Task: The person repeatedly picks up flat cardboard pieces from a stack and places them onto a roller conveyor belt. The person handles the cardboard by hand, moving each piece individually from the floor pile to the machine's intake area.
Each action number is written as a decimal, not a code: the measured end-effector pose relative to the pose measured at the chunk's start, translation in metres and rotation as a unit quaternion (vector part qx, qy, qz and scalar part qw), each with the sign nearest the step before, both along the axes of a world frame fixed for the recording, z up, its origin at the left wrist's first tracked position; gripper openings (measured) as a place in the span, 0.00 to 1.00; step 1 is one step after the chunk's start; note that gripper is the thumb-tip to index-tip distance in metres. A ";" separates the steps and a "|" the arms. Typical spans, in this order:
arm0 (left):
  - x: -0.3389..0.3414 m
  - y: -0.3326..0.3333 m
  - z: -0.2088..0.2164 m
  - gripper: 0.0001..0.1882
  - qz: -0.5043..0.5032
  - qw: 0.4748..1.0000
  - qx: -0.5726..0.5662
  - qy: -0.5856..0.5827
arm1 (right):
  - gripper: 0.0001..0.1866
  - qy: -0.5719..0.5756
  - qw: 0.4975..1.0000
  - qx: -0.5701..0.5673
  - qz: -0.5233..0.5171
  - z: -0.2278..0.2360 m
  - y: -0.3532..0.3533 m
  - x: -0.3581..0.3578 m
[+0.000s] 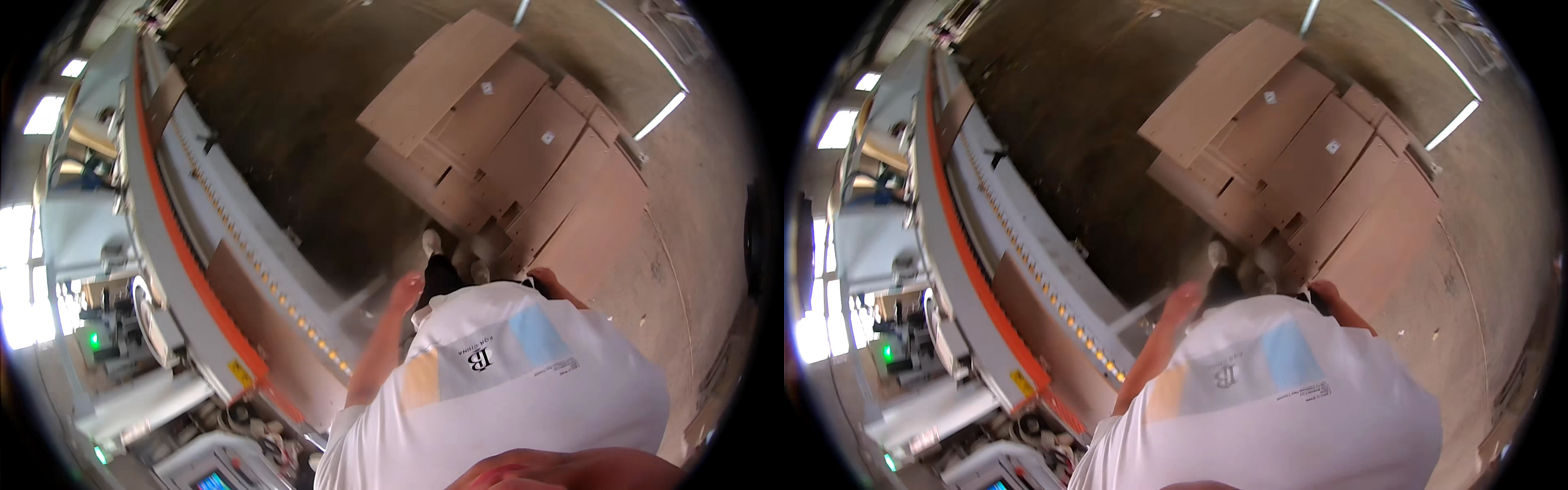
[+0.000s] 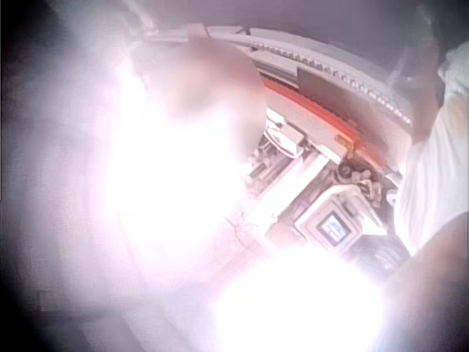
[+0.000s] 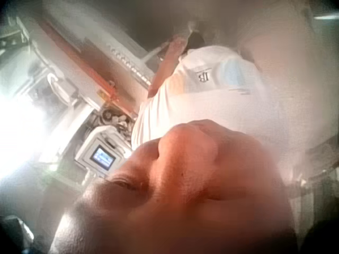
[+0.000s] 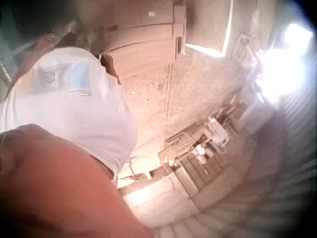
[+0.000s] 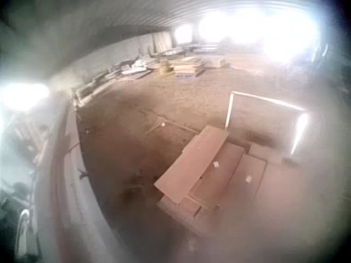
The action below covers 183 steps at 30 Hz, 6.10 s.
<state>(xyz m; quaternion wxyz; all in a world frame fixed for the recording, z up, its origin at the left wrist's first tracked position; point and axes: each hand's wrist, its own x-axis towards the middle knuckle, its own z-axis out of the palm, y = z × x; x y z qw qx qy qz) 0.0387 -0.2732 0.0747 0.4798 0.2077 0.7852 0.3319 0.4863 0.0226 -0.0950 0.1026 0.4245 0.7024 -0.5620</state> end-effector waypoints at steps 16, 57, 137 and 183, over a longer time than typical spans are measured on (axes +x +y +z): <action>-0.326 0.291 -0.329 0.17 -0.070 0.992 0.021 -0.101 | 0.13 -0.189 0.945 0.044 -0.262 0.169 -0.183 -0.048; 0.044 0.165 0.150 0.22 0.423 0.810 0.302 -0.272 | 0.23 0.216 0.866 -0.321 -0.318 0.226 0.093 -0.214; 0.579 -0.475 0.114 0.39 0.697 0.608 -0.242 0.292 | 0.35 0.121 0.879 -0.344 0.308 0.271 -0.576 -0.348; 0.439 -0.213 -0.014 0.25 -0.145 0.979 -0.132 0.046 | 0.17 -0.116 0.991 -0.015 -0.064 0.022 -0.091 0.237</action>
